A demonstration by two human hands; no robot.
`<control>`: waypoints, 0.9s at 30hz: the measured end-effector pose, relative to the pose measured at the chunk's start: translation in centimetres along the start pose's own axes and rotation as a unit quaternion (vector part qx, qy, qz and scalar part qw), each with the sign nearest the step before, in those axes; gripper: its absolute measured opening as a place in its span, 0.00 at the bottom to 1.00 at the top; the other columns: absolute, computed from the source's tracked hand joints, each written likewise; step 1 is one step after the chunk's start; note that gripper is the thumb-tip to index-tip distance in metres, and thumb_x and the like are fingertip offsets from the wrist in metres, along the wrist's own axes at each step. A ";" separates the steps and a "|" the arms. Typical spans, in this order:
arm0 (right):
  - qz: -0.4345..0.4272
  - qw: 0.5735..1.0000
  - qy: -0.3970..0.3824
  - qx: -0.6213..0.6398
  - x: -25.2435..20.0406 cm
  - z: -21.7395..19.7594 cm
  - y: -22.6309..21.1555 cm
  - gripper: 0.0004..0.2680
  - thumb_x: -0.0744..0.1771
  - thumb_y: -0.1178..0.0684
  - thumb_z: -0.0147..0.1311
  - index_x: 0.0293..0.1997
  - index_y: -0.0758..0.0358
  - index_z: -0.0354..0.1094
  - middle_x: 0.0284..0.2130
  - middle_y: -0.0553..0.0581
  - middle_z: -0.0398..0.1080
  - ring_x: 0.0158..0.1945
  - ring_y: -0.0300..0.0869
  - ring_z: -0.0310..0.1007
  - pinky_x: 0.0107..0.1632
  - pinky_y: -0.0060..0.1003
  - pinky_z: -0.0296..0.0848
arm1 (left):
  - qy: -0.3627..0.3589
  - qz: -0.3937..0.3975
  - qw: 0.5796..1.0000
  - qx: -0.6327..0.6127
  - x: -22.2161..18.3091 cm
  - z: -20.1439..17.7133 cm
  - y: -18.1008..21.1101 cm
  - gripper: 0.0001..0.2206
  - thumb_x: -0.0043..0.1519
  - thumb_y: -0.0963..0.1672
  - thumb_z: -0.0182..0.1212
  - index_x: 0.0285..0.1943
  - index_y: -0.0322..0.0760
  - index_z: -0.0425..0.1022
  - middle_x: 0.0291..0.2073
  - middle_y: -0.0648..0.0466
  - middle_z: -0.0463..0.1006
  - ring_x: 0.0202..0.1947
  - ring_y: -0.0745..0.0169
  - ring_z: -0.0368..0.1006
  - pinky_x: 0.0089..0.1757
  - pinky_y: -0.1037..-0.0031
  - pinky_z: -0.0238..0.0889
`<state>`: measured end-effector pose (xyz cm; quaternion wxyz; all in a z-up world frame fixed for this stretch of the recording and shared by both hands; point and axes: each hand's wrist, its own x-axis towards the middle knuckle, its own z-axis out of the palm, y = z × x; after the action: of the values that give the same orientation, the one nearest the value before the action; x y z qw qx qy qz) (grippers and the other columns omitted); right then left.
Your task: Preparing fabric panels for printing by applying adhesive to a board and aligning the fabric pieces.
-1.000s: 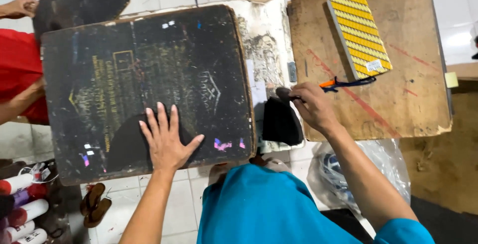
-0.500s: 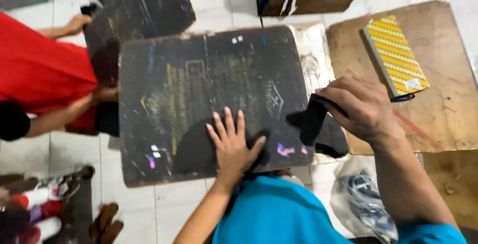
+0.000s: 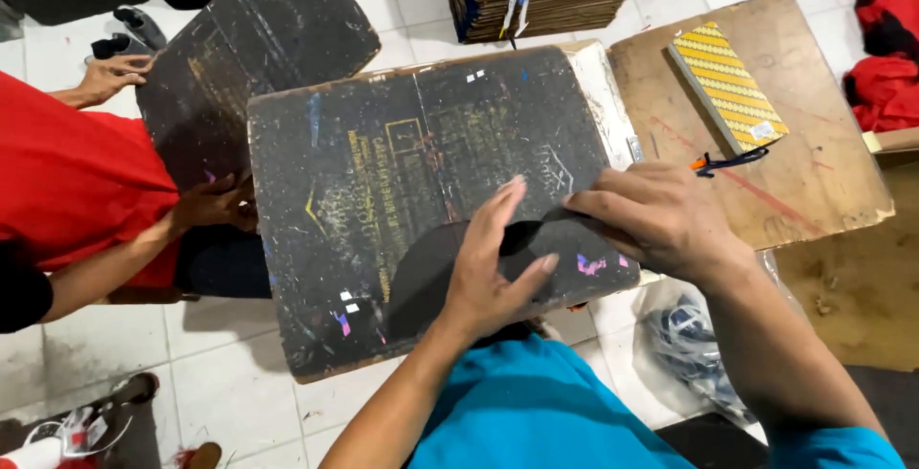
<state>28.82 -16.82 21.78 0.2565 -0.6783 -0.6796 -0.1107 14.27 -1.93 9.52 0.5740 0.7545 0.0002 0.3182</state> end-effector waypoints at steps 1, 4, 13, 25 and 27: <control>-0.010 1.000 -0.003 0.020 0.6 0.0 -0.3 0.08 0.71 0.53 0.47 0.39 0.62 0.74 0.22 0.56 0.67 0.18 0.48 0.69 0.26 0.40 0.69 | -0.006 0.029 0.999 -0.013 0.9 -0.2 0.3 0.34 0.59 0.46 0.72 0.73 0.29 0.63 0.66 0.41 0.71 0.67 0.34 0.67 0.65 0.46 0.59; -0.031 0.999 -0.017 0.039 0.9 0.8 -0.1 0.10 0.71 0.52 0.44 0.39 0.60 0.74 0.24 0.55 0.65 0.19 0.50 0.67 0.26 0.39 0.67 | -0.042 0.046 0.998 -0.023 2.0 -0.2 -2.4 0.20 0.62 0.48 0.66 0.64 0.44 0.76 0.44 0.60 0.83 0.46 0.54 0.80 0.52 0.61 0.72; 0.001 0.992 -0.032 0.119 0.7 3.2 2.1 0.07 0.70 0.52 0.48 0.41 0.59 0.74 0.24 0.56 0.68 0.19 0.49 0.70 0.25 0.42 0.68 | -0.117 -0.086 0.989 -0.009 2.1 -6.3 -2.3 0.08 0.59 0.47 0.72 0.43 0.44 0.83 0.31 0.49 0.83 0.35 0.45 0.82 0.37 0.63 0.73; 0.072 0.966 -0.008 0.247 0.6 6.2 7.1 0.06 0.67 0.54 0.52 0.40 0.59 0.76 0.22 0.54 0.73 0.18 0.45 0.72 0.22 0.39 0.69 | -0.272 -0.146 0.942 0.128 -2.9 -4.7 -8.5 0.07 0.57 0.46 0.70 0.38 0.41 0.84 0.33 0.49 0.84 0.47 0.42 0.78 0.45 0.54 0.67; 0.083 0.971 -0.019 0.222 -0.3 6.1 8.3 0.05 0.68 0.55 0.51 0.43 0.61 0.73 0.27 0.56 0.74 0.24 0.45 0.74 0.27 0.39 0.70 | -0.264 -0.109 0.952 0.110 -1.1 -6.2 -7.9 0.07 0.61 0.46 0.66 0.38 0.37 0.81 0.36 0.49 0.82 0.44 0.43 0.76 0.45 0.56 0.65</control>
<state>35.76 -13.54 14.84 0.3958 -0.6602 -0.6335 0.0780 13.30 5.77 3.02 0.4982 0.8654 -0.0336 0.0413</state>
